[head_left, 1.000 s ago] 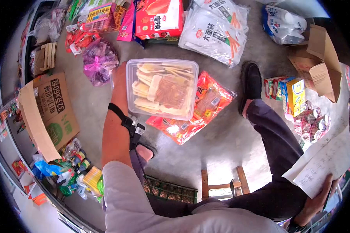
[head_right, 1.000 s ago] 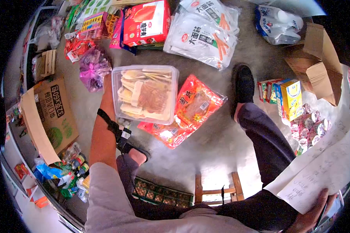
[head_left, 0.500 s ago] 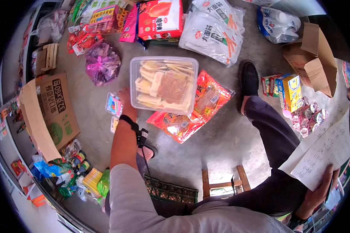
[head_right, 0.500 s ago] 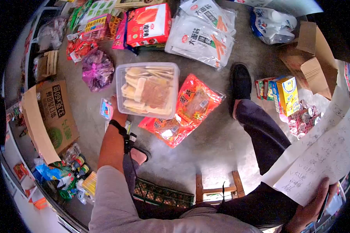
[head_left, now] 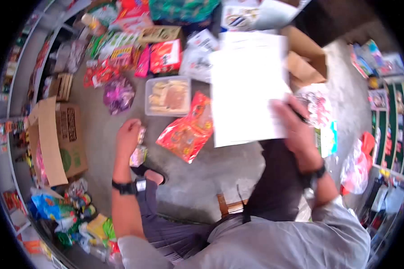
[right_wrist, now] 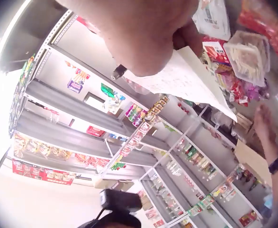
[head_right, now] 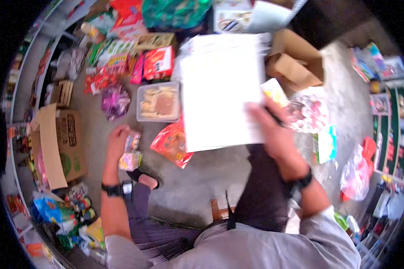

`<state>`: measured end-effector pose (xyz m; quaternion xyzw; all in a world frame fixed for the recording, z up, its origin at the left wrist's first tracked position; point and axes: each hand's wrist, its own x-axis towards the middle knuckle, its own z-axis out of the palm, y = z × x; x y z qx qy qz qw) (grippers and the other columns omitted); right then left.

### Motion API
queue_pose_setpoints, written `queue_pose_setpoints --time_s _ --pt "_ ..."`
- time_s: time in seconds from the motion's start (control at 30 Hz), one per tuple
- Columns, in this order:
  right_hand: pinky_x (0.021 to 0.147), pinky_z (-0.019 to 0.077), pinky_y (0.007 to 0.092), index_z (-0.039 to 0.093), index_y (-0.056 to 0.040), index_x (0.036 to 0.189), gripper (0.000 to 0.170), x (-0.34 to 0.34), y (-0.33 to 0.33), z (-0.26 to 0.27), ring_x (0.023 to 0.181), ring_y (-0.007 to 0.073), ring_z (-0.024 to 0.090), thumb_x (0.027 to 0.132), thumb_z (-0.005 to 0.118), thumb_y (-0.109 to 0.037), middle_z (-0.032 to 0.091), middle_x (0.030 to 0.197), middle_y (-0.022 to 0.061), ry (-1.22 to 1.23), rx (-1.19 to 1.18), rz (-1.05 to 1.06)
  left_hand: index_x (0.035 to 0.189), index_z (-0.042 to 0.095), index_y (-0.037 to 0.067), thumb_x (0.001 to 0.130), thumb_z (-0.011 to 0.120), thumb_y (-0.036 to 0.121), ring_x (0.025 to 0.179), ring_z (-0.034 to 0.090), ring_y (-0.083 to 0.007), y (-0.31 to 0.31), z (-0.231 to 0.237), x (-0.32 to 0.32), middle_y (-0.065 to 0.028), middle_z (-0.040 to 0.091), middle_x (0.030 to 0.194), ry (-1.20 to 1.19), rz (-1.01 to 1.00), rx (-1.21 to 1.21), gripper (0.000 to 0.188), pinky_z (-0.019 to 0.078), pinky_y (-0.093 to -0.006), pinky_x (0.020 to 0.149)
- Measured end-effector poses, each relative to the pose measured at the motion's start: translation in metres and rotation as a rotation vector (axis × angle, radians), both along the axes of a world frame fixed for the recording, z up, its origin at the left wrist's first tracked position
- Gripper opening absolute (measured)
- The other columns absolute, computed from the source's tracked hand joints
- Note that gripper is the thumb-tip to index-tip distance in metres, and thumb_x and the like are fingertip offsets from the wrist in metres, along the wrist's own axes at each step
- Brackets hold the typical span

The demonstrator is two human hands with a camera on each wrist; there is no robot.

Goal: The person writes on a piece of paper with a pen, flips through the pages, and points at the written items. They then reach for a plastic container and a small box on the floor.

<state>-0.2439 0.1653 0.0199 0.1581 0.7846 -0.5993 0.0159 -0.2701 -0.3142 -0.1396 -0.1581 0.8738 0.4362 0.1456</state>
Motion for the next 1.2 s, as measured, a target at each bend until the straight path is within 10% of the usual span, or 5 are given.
queue_pose_setpoints --time_s 0.13,0.23,1.2 --pt "0.081 0.0499 0.0243 0.068 -0.001 0.114 0.027 0.02 -0.033 0.002 0.09 0.0091 0.064 0.096 0.067 -0.022 0.07 0.103 0.0032 0.053 -0.483 0.261 0.128 0.06 0.003 0.103 0.054 0.039 0.103 0.068 -0.0241 0.097 0.147 0.078 -0.0136 0.068 0.119 -0.011 0.146 0.548 0.045 0.0549 -0.0392 0.09" --pt "0.083 0.0524 0.0273 0.067 0.0035 0.115 0.03 0.038 -0.05 -0.013 0.093 0.0127 0.067 0.096 0.068 -0.02 0.071 0.104 0.0064 0.059 -0.615 0.312 0.132 0.056 0.0 0.103 0.054 0.038 0.105 0.068 -0.0245 0.135 0.172 0.134 -0.0159 0.065 0.123 -0.043 0.145 0.741 0.048 0.0563 -0.038 0.089" --pt "0.082 0.0533 0.0297 0.067 0.0067 0.119 0.033 0.061 -0.097 -0.029 0.094 0.0157 0.067 0.094 0.07 -0.015 0.071 0.108 0.01 0.024 -0.542 0.428 0.115 0.063 0.003 0.099 0.064 0.023 0.082 0.07 -0.0128 0.167 0.118 0.186 -0.0062 0.071 0.099 0.054 0.287 0.889 0.025 0.057 -0.0237 0.066"
